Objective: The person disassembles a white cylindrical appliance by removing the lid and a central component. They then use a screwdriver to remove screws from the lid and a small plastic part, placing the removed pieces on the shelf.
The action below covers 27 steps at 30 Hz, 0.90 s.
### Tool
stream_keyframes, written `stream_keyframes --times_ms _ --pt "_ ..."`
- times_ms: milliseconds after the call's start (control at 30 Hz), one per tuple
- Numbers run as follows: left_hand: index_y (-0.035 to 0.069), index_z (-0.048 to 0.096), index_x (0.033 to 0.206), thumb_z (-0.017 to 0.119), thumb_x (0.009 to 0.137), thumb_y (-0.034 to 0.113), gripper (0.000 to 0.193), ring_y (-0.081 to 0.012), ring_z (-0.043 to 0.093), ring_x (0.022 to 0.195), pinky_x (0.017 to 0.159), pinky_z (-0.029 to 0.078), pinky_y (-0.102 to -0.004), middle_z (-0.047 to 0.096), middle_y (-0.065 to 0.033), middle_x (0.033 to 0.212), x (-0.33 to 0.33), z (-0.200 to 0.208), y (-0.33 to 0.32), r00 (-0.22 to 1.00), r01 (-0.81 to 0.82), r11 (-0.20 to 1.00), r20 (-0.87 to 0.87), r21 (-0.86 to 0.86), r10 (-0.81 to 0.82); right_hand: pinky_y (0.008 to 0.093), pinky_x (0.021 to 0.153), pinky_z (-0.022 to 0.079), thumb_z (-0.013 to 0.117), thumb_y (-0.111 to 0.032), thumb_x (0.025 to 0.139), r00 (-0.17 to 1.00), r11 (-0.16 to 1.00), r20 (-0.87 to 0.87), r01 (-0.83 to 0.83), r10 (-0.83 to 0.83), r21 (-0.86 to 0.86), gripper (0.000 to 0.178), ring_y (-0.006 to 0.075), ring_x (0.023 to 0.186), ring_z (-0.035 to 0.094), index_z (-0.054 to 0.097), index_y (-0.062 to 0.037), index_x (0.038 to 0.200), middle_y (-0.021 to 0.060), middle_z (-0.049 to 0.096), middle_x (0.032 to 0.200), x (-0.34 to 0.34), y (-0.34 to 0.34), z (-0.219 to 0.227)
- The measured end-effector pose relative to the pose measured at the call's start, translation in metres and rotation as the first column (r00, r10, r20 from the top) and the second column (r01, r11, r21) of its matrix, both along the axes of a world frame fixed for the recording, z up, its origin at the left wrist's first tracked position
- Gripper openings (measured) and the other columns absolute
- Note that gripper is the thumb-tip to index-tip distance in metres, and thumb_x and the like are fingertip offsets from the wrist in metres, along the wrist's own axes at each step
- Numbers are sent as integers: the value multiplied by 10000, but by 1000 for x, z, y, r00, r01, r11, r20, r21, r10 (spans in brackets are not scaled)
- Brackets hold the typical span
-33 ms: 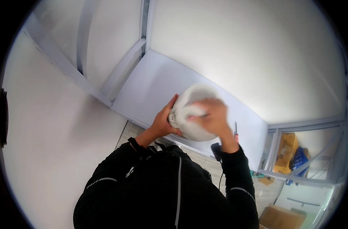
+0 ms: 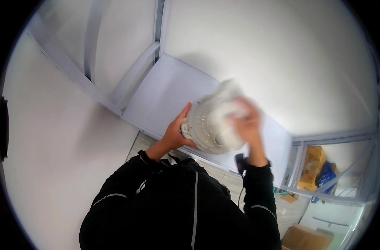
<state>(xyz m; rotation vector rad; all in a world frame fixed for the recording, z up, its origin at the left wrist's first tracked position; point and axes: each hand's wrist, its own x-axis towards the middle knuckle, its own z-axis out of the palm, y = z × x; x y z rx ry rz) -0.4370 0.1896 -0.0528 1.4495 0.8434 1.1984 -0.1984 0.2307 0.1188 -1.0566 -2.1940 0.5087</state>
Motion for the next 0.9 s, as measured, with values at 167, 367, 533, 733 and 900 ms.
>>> stream_keyframes --times_ms 167,367,533,733,900 --pt "8 180 1705 1060 525 421 1529 -364 357 1589 1286 348 -434 324 -239 1729 -5 -13 6 967 109 991 -238 76 -88 314 930 549 844 -172 928 950 993 -290 -121 116 -1 412 179 1034 693 703 57 1240 87 739 1135 14 24 55" --pt "26 345 1658 1032 579 490 1360 -422 305 1608 1295 289 -545 313 -234 1737 12 3 -7 955 8 912 -273 411 114 294 922 515 870 -309 947 862 994 -504 6 -59 -107 514 147 1033 647 694 42 1279 63 717 1154 46 19 6" --pt "84 586 1518 990 632 556 1082 -447 329 1594 1251 263 -696 394 -206 1701 19 23 0 903 118 851 -411 511 122 290 917 513 851 -443 948 835 996 -545 47 -78 -71 593 143 1031 643 689 32 1263 57 710 1139 55 5 -1" --pt "120 702 1368 967 674 563 865 -435 383 1568 1233 270 -725 495 -143 1637 40 30 3 894 178 834 -440 522 85 291 907 518 797 -497 980 810 994 -577 105 -107 -36 625 136 1033 636 618 4 1307 50 682 1154 73 -21 -11" --pt "87 706 1259 955 723 527 737 -443 440 1526 1225 293 -722 554 -136 1554 45 42 9 900 158 812 -421 563 117 310 912 558 654 -469 1080 611 980 -778 -16 -146 -196 595 150 1096 652 491 -26 1441 72 673 1200 77 -51 -15"
